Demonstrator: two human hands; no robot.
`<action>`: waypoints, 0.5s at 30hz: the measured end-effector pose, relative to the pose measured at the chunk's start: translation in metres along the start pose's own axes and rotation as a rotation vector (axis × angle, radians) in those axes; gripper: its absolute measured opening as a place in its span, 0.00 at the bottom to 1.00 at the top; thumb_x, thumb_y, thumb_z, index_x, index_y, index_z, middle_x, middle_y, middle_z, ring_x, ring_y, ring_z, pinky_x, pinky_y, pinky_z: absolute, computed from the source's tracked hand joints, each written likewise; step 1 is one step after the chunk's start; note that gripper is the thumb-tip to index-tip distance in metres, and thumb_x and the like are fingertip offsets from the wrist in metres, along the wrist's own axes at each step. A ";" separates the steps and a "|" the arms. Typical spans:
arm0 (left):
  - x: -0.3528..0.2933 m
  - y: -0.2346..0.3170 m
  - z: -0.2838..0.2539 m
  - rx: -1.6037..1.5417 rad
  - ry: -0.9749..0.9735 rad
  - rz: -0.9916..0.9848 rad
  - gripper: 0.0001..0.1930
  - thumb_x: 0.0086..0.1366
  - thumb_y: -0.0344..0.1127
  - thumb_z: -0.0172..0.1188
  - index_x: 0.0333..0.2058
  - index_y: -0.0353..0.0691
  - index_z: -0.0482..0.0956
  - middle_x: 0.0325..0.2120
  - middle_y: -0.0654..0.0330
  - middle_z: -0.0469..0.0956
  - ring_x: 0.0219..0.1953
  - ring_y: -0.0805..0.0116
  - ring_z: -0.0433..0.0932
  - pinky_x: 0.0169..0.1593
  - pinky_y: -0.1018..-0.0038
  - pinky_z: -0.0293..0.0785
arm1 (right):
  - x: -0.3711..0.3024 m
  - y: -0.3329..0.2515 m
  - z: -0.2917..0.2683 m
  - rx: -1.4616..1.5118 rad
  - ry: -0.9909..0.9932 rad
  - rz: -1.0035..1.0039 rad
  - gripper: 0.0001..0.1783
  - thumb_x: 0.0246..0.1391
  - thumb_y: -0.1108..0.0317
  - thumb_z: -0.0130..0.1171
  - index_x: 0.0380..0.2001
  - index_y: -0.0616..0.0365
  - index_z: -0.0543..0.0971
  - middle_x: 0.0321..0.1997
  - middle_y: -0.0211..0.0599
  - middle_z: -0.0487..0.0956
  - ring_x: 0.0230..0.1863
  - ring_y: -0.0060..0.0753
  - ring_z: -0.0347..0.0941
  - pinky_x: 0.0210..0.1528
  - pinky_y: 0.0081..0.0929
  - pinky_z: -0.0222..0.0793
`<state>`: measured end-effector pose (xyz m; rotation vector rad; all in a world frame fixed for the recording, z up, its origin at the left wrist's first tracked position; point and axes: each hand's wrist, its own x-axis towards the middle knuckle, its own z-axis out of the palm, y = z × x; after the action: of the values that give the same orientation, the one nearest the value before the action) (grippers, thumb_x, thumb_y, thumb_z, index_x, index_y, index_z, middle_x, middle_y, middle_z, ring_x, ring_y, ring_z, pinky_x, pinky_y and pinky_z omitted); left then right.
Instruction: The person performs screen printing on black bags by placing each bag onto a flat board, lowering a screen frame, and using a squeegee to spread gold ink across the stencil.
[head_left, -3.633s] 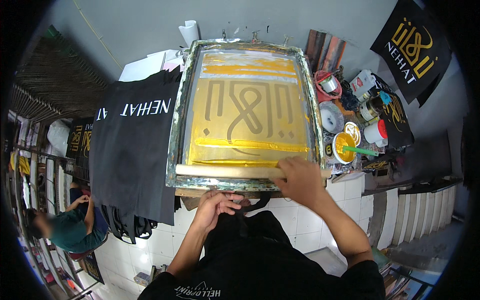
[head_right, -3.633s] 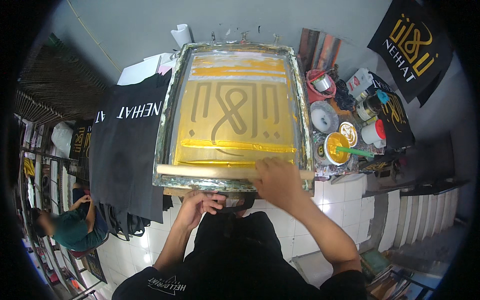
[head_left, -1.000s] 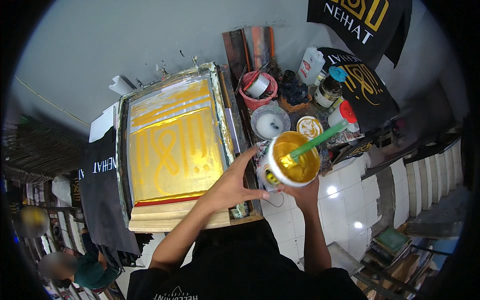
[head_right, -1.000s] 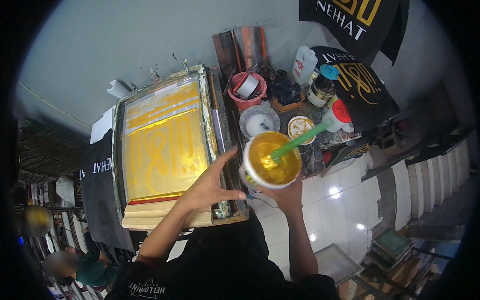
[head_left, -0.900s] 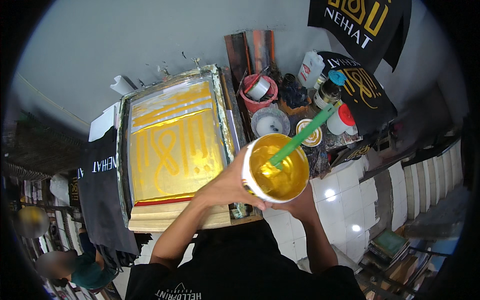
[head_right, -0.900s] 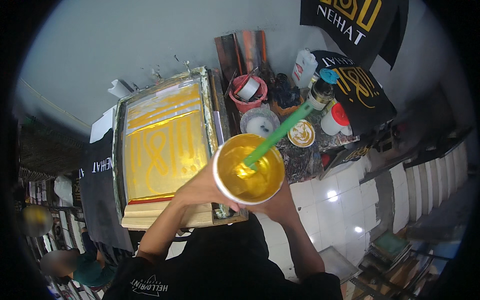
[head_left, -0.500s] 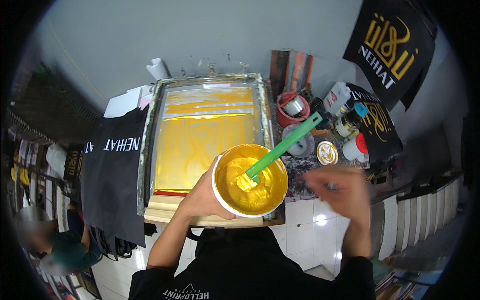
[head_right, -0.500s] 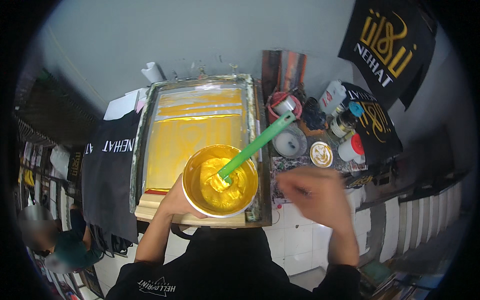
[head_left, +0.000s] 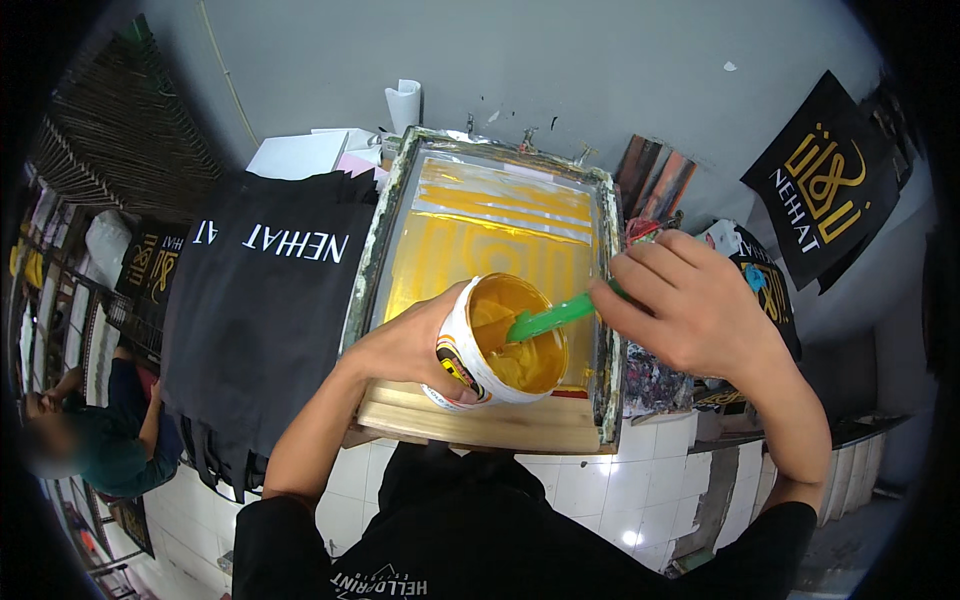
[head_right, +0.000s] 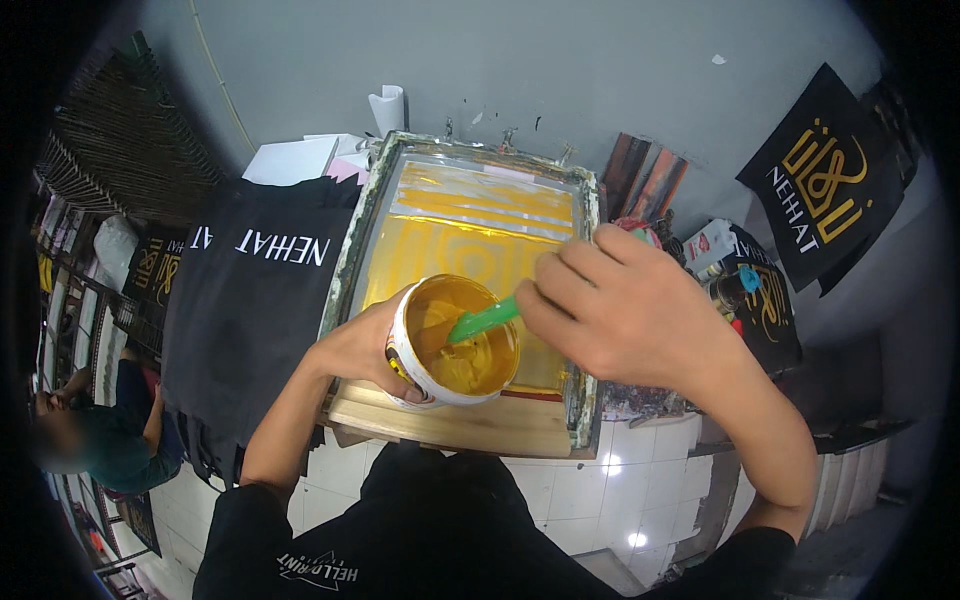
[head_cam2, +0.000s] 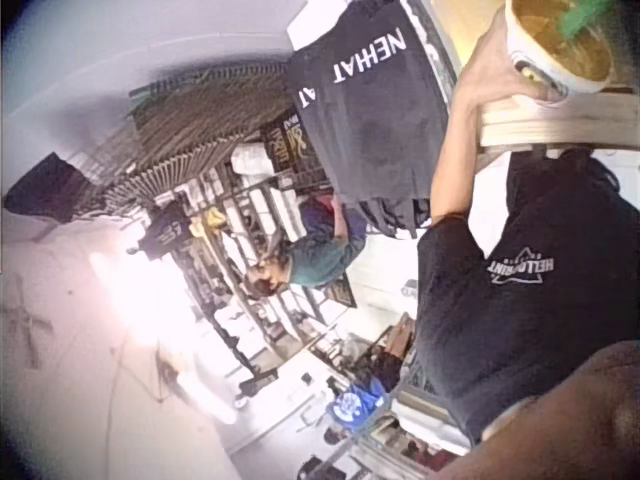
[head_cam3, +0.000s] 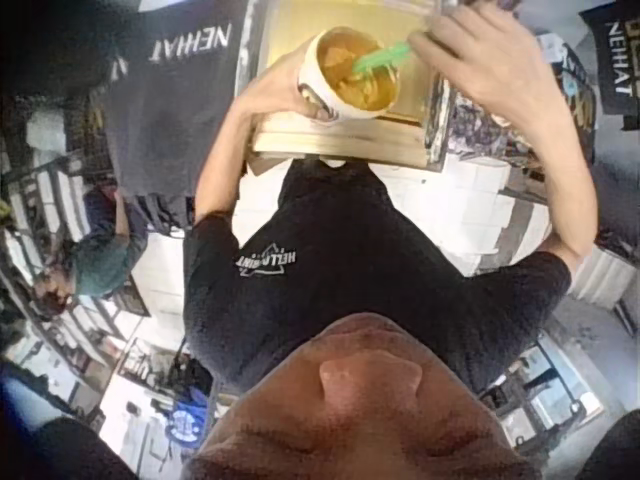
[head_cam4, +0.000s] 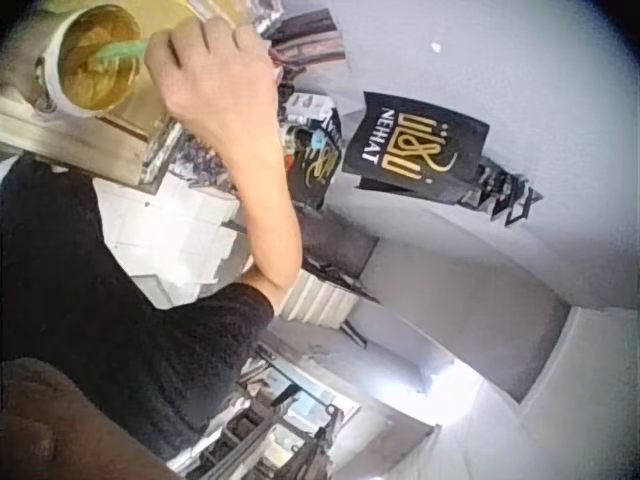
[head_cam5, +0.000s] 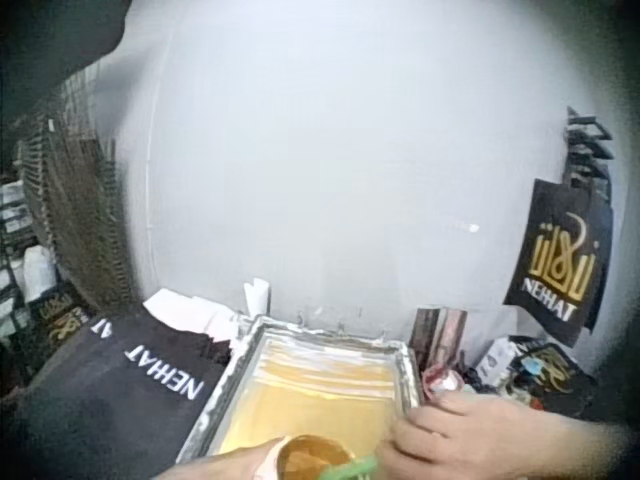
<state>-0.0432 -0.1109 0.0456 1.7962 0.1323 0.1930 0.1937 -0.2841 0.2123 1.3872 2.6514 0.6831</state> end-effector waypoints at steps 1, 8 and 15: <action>-0.001 0.001 -0.006 0.034 -0.008 0.046 0.61 0.35 0.40 0.84 0.70 0.38 0.60 0.59 0.51 0.75 0.61 0.53 0.75 0.65 0.62 0.68 | 0.009 0.001 0.005 -0.027 0.038 -0.056 0.20 0.42 0.67 0.64 0.42 0.59 0.82 0.41 0.39 0.79 0.41 0.37 0.76 0.42 0.35 0.72; -0.016 0.009 -0.028 0.126 0.100 0.052 0.61 0.33 0.36 0.84 0.69 0.36 0.60 0.60 0.49 0.73 0.63 0.50 0.72 0.68 0.62 0.65 | 0.036 0.004 0.032 -0.124 0.028 0.062 0.22 0.43 0.67 0.63 0.44 0.62 0.81 0.35 0.34 0.76 0.35 0.33 0.74 0.37 0.29 0.72; -0.020 -0.015 -0.026 0.392 0.426 0.119 0.60 0.29 0.33 0.84 0.66 0.40 0.63 0.59 0.47 0.71 0.64 0.41 0.68 0.68 0.54 0.64 | 0.044 -0.041 0.018 0.133 -0.331 0.466 0.18 0.47 0.72 0.62 0.44 0.63 0.82 0.27 0.36 0.78 0.28 0.43 0.79 0.29 0.36 0.74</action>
<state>-0.0679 -0.0869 0.0353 2.1314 0.3878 0.6737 0.1411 -0.2628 0.1853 1.9841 2.1686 0.2700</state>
